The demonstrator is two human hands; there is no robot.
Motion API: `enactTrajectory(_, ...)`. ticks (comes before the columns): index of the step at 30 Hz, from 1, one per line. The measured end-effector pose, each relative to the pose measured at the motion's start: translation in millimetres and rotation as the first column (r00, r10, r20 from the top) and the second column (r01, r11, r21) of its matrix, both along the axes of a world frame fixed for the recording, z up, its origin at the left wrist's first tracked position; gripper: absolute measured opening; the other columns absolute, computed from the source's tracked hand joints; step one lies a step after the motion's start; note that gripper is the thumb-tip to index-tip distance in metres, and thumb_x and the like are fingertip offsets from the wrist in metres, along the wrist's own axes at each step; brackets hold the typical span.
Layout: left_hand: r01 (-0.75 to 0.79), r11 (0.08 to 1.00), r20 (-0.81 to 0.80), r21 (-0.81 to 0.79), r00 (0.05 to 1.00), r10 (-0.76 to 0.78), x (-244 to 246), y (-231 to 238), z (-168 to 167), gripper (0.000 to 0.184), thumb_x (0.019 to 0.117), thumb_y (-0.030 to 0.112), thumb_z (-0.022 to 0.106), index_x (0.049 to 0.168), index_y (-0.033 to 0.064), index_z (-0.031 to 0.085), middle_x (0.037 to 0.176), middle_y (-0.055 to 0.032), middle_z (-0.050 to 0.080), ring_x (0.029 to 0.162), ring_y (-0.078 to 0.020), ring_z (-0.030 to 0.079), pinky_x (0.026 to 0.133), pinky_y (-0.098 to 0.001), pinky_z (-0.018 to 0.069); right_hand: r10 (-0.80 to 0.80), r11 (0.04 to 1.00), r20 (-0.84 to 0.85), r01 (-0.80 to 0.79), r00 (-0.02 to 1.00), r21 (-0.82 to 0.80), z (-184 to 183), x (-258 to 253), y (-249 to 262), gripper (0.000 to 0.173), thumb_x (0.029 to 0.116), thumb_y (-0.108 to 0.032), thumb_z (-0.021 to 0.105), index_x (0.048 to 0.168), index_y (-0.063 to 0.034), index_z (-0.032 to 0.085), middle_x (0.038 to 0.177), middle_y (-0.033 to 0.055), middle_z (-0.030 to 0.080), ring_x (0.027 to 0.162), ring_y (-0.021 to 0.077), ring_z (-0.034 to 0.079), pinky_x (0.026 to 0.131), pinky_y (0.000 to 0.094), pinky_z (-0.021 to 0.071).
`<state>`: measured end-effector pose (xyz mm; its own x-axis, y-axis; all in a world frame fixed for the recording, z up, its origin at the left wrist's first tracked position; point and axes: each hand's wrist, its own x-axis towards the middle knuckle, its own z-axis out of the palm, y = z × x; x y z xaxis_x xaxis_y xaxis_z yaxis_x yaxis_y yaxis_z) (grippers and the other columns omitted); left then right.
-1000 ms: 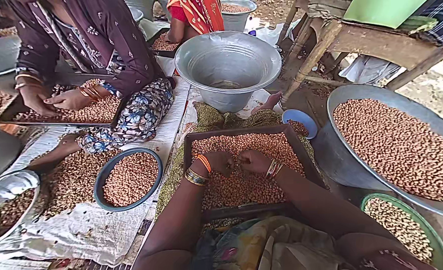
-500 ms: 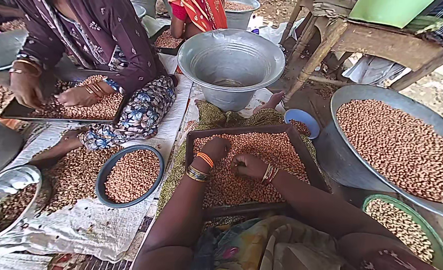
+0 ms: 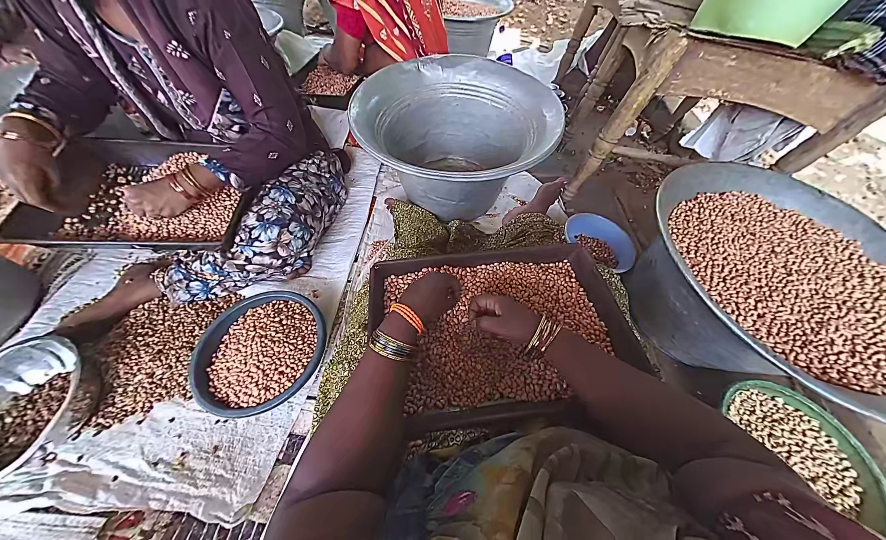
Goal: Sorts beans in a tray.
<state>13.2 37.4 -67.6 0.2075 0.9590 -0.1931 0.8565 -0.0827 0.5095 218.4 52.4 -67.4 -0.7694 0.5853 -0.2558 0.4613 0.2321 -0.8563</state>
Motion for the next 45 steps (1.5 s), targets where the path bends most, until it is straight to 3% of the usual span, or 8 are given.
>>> enactTrajectory(8, -0.050, 0.999, 0.023, -0.003, 0.998, 0.050, 0.8, -1.7, 2.6, 0.019, 0.0968, 0.011, 0.067, 0.112, 0.0024, 0.073, 0.106, -0.0181, 0.073, 0.101, -0.0351, 0.071, 0.092, -0.0602, 0.0543, 0.320, 0.847, 0.420, -0.455, 0.849, 0.275, -4.9, -5.0, -4.4, 0.025, 0.0993, -0.017, 0.064, 0.114, 0.0008, 0.073, 0.109, 0.0235, 0.071, 0.105, 0.0395, 0.068, 0.095, 0.0607, 0.0499)
enactTrajectory(11, -0.055, 0.998, 0.029, 0.005, 0.998, 0.055, -0.2, -2.3, 4.2, 0.020, 0.0974, 0.011, 0.067, 0.114, 0.0013, 0.072, 0.105, -0.0189, 0.073, 0.098, -0.0353, 0.071, 0.090, -0.0600, 0.0546, 0.273, 0.904, 0.367, -0.368, 0.889, 0.218, 0.6, -6.0, -3.0, 0.025, 0.0994, -0.016, 0.064, 0.112, 0.0036, 0.072, 0.104, 0.0221, 0.071, 0.100, 0.0352, 0.068, 0.093, 0.0564, 0.0512)
enactTrajectory(16, -0.051, 0.998, 0.046, 0.024, 0.998, 0.050, -1.3, -0.8, -0.7, 0.020, 0.0965, 0.011, 0.068, 0.113, 0.0008, 0.072, 0.102, -0.0199, 0.072, 0.095, -0.0368, 0.070, 0.089, -0.0609, 0.0544, -0.169, 0.963, -0.094, 0.144, 0.981, -0.230, 2.5, 11.5, 12.5, 0.005, 0.0987, -0.003, 0.055, 0.102, -0.0040, 0.059, 0.079, -0.0021, 0.059, 0.060, 0.0016, 0.051, 0.056, 0.0183, 0.0427)
enactTrajectory(27, -0.036, 0.999, 0.014, 0.028, 0.999, 0.036, -3.8, 1.6, -6.4, 0.019, 0.0982, 0.014, 0.067, 0.112, 0.0023, 0.072, 0.098, -0.0182, 0.072, 0.092, -0.0353, 0.070, 0.086, -0.0602, 0.0552, 0.122, 0.898, 0.433, -0.285, 0.893, 0.336, -4.8, -19.0, -10.7, 0.038, 0.1073, -0.018, 0.050, 0.143, -0.0090, 0.059, 0.131, 0.0218, 0.066, 0.122, 0.0395, 0.065, 0.103, 0.0611, 0.0486)
enactTrajectory(33, -0.044, 0.998, 0.041, 0.053, 0.998, 0.042, -2.5, -2.8, -0.4, 0.017, 0.0979, 0.010, 0.067, 0.111, 0.0016, 0.072, 0.102, -0.0183, 0.073, 0.096, -0.0349, 0.071, 0.089, -0.0595, 0.0553, 0.056, 0.935, 0.314, -0.160, 0.948, 0.317, -7.6, -11.9, -1.9, 0.028, 0.1045, -0.014, 0.055, 0.126, 0.0008, 0.066, 0.114, 0.0207, 0.070, 0.108, 0.0333, 0.067, 0.099, 0.0532, 0.0512)
enactTrajectory(37, -0.063, 0.994, 0.075, 0.085, 0.996, 0.056, -5.8, -7.3, -1.9, 0.015, 0.0970, 0.011, 0.069, 0.108, 0.0013, 0.072, 0.096, -0.0189, 0.072, 0.089, -0.0361, 0.070, 0.084, -0.0605, 0.0554, -0.070, 0.997, 0.016, 0.071, 0.997, -0.033, -4.5, 6.6, 9.3, 0.012, 0.0998, -0.012, 0.065, 0.104, -0.0008, 0.064, 0.082, 0.0015, 0.059, 0.067, 0.0050, 0.051, 0.064, 0.0230, 0.0447)
enactTrajectory(39, -0.061, 0.994, 0.086, 0.086, 0.995, 0.054, -6.4, -6.3, -3.5, 0.015, 0.0971, 0.011, 0.069, 0.108, 0.0013, 0.072, 0.095, -0.0190, 0.072, 0.088, -0.0359, 0.070, 0.083, -0.0596, 0.0557, 0.111, 0.987, -0.016, -0.112, 0.994, -0.119, 0.9, 15.5, 8.5, 0.010, 0.0947, -0.003, 0.061, 0.105, -0.0011, 0.061, 0.085, 0.0000, 0.061, 0.067, 0.0022, 0.054, 0.063, 0.0203, 0.0468)
enactTrajectory(45, -0.070, 0.994, 0.074, 0.085, 0.995, 0.064, -6.6, -7.0, -4.4, 0.015, 0.0969, 0.009, 0.068, 0.109, 0.0018, 0.072, 0.095, -0.0186, 0.072, 0.088, -0.0353, 0.071, 0.083, -0.0588, 0.0564, 0.502, 0.735, 0.448, -0.638, 0.740, 0.229, 3.8, -3.8, -17.0, 0.024, 0.0937, -0.017, 0.074, 0.113, -0.0027, 0.075, 0.110, 0.0217, 0.072, 0.106, 0.0400, 0.068, 0.094, 0.0633, 0.0502)
